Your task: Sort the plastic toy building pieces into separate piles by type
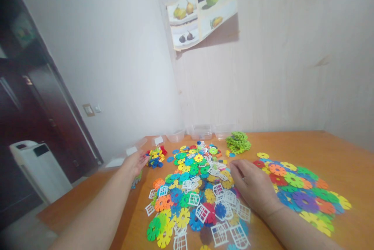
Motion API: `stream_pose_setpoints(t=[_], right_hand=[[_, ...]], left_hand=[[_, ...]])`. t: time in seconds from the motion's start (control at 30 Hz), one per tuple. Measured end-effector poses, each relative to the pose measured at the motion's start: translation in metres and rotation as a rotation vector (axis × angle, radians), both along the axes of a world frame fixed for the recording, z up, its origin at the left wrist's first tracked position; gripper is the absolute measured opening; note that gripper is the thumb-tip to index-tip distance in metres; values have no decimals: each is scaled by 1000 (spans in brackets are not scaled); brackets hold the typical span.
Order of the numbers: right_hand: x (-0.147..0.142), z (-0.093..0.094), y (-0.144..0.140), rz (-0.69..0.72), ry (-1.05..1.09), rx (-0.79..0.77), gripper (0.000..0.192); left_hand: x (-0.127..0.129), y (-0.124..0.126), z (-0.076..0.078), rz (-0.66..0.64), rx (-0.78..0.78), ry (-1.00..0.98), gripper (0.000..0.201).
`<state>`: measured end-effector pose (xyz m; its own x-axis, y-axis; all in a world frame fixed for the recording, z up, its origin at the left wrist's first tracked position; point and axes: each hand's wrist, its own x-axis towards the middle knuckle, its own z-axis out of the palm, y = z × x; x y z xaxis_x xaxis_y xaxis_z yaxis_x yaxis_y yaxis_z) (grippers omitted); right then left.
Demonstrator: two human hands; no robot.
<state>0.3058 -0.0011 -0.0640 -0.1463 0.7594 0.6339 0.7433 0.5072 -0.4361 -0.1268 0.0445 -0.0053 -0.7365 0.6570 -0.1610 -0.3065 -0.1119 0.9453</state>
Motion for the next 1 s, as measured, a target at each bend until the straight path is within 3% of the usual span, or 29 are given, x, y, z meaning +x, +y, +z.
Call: stream_pose_setpoints(t=[0.53,1.0], right_hand=[[-1,1,1,-9,4,-11,25],[-1,2,0,-20,-4,-31,26]], left_hand=[[0,4,2,-56,-111,39,21],[9,0,8,-142,-122,21,56]])
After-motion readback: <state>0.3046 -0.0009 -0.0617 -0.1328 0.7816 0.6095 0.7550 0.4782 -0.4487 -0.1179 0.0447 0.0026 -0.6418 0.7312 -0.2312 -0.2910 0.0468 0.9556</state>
